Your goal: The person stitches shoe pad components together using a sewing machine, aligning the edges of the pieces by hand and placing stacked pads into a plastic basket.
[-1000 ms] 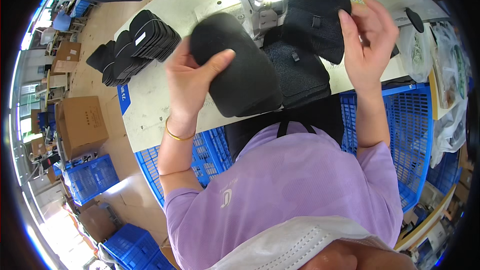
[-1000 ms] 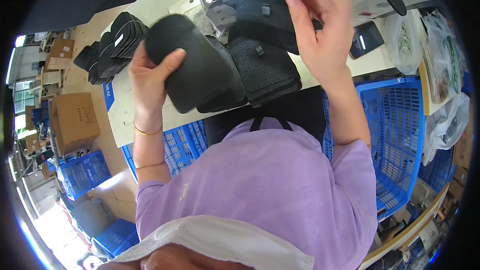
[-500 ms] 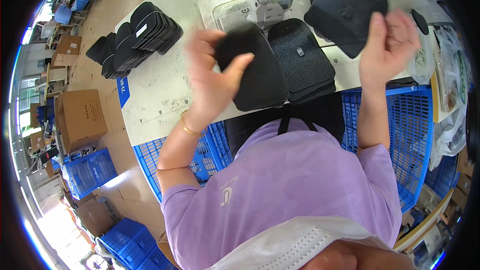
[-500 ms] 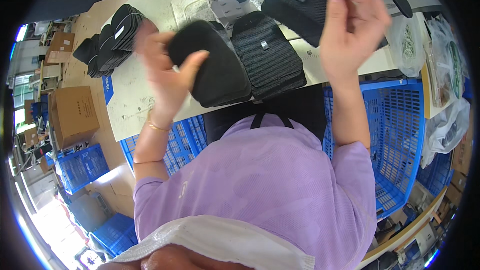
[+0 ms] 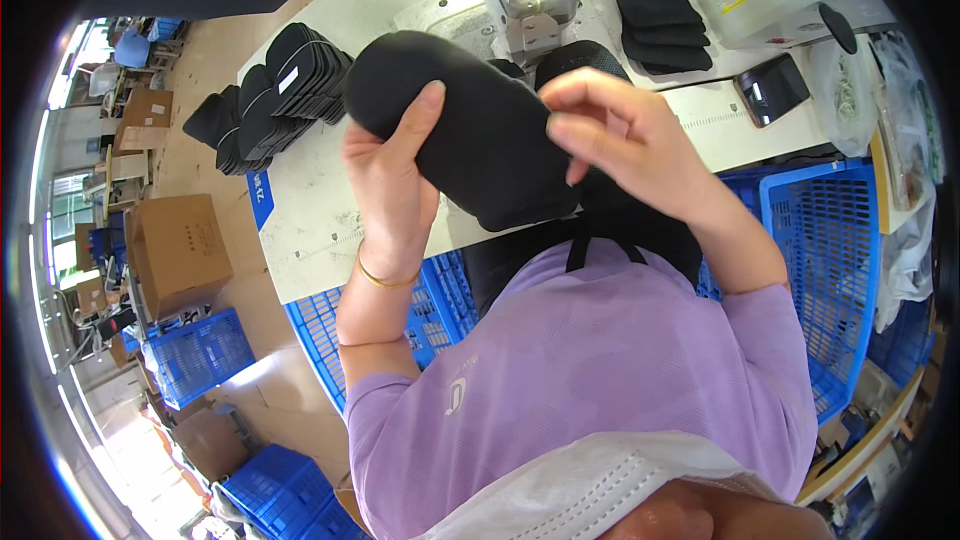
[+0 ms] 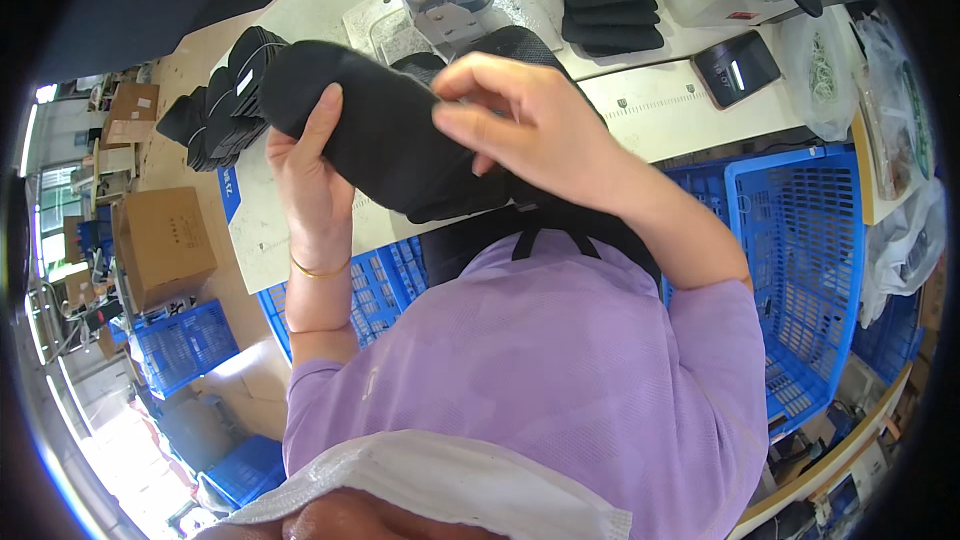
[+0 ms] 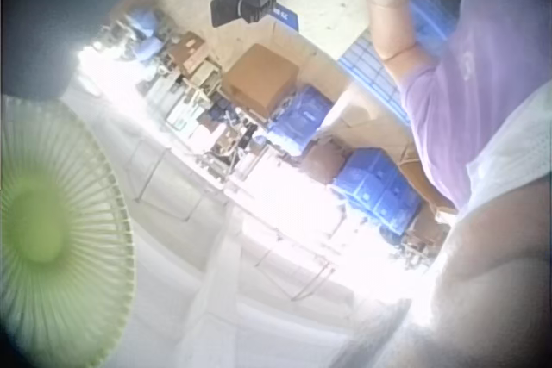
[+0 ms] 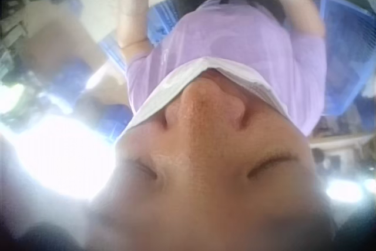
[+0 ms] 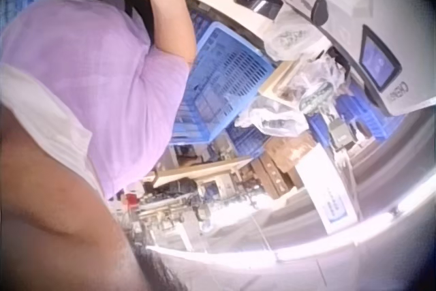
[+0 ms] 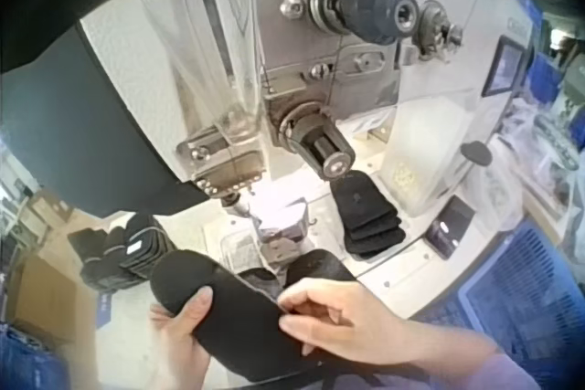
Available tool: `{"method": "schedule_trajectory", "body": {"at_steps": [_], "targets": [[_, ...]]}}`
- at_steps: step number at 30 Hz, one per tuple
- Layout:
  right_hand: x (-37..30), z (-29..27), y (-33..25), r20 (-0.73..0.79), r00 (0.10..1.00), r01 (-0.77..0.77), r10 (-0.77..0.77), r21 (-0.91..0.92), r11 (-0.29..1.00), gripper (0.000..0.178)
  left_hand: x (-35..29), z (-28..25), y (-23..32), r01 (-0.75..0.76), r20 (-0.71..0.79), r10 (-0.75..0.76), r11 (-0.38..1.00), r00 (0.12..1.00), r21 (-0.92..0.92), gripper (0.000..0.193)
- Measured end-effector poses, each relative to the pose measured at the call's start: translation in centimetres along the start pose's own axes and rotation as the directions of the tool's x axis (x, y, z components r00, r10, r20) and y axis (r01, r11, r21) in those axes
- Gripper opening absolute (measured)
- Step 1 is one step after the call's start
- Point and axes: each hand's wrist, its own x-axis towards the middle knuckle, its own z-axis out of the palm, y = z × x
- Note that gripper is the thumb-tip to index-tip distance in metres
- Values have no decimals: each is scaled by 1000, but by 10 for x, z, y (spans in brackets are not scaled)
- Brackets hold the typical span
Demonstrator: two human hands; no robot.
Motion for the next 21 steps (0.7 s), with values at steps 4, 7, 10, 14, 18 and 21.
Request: {"method": "schedule_trajectory", "body": {"at_steps": [4, 7, 10, 14, 18, 21], "targets": [[-16, 11, 23, -147, 979, 132, -140, -65, 989, 5, 0, -13, -5, -23, -21, 21, 997, 1000, -72, 22], [-16, 18, 26, -164, 926, 312, -339, -172, 935, 5, 1, -20, -5, 16, -8, -17, 995, 1000, -94, 23], [-16, 22, 24, -197, 906, 334, -375, -215, 918, 9, -1, -26, -5, 17, 21, -14, 993, 1000, -120, 26], [-18, 21, 21, -186, 928, 287, -324, -201, 937, 10, 0, -25, -3, 3, 35, 3, 987, 999, -159, 29], [-17, 25, 15, -210, 950, 222, -232, -70, 972, 10, 4, -24, 0, -31, 71, 42, 989, 997, -142, 30], [-12, 24, 15, -204, 947, 251, -249, -16, 968, 12, 12, -15, 8, -50, 55, 55, 995, 997, -84, 30]]}}
